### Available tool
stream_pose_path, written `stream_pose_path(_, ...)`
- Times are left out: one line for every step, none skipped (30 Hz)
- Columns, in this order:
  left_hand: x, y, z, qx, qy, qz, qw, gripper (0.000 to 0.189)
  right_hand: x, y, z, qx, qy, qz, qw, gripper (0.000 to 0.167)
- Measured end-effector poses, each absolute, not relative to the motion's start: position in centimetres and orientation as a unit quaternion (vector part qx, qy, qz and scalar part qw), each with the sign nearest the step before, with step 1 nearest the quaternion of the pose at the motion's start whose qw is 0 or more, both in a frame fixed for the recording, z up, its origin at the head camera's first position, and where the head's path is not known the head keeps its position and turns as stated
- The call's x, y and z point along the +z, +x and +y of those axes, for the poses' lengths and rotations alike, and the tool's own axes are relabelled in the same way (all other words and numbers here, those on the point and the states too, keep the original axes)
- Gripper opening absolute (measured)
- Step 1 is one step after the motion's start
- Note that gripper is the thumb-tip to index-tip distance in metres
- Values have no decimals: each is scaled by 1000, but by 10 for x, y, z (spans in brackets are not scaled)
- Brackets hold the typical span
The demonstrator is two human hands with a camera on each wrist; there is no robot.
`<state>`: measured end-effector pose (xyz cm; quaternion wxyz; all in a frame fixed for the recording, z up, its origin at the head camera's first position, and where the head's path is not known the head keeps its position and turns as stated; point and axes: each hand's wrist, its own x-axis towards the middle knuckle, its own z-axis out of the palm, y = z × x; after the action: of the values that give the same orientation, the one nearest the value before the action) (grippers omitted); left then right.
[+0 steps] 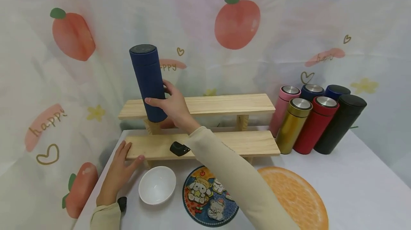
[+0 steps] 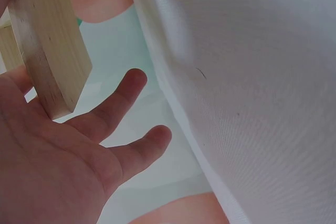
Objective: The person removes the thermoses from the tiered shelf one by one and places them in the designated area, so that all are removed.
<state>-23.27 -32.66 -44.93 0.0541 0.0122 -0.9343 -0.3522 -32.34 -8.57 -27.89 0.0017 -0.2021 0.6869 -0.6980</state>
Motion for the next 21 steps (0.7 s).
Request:
stream_pose_path(-449,-233,-326,-352,12,-934,56,94,-279,-321,-81,-700,-202,685,2,81)
stream_pose_path(-448,-233,-326,-353,11,-934,58,94,-279,-319,-75,-702,-202,683,1,81)
stream_pose_path(-448,-233,-326,-354,10,-933,59,94,-279,-318,-70,-703,-202,682,0,81)
stream_pose_path(-448,-234,-327,-355,9,-933,60,94,-280,-316,-64,-704,-201,681,-1,80)
stream_pose_path(-448,-234,-327,-355,7,-933,63,93,-281,-315,-59,-706,-201,679,-2,80)
stream_pose_path(-447,-234,-327,-355,4,-933,65,93,-281,-314,-54,-708,-202,676,-3,79)
stream_pose_path(-447,-234,-327,-355,2,-932,67,92,-282,-313,-48,-712,-202,673,-5,78)
stream_pose_path(-447,-233,-328,-356,1,-932,68,92,-283,-312,-43,-714,-202,670,-7,78)
stream_pose_path(-447,-233,-328,-357,0,-932,68,92,-283,-311,-38,-717,-200,668,-8,78)
stream_pose_path(-447,-233,-328,-356,-2,-932,67,92,-284,-309,-33,-721,-198,664,-9,78)
stream_pose_path(-447,-233,-328,-356,-2,-932,66,93,-284,-308,-28,-723,-195,663,-10,78)
stream_pose_path(-447,-232,-328,-355,-3,-933,65,93,-285,-307,-24,-725,-193,661,-11,78)
stream_pose_path(-447,-232,-329,-356,-3,-932,64,93,-285,-306,-19,-725,-191,661,-13,78)
stream_pose_path(-447,-232,-329,-356,-2,-932,63,93,-286,-304,-14,-726,-190,661,-15,78)
stream_pose_path(-447,-232,-328,-356,-3,-932,64,93,-286,-303,-10,-728,-189,659,-16,78)
stream_pose_path(-447,-232,-328,-356,-3,-932,64,93,-287,-302,-6,-727,-189,659,-17,78)
stream_pose_path(-447,-231,-328,-355,-3,-933,63,93,-288,-301,-1,-726,-189,661,-19,78)
stream_pose_path(-447,-231,-328,-355,-2,-933,62,93,-289,-299,3,-724,-190,662,-21,78)
stream_pose_path(-446,-231,-327,-355,-1,-933,60,94,-290,-298,7,-723,-189,664,-22,78)
stream_pose_path(-446,-231,-327,-355,-1,-933,59,94,-291,-297,11,-721,-189,666,-24,78)
stream_pose_path(-446,-231,-327,-356,0,-933,57,94,-293,-296,15,-719,-189,668,-26,78)
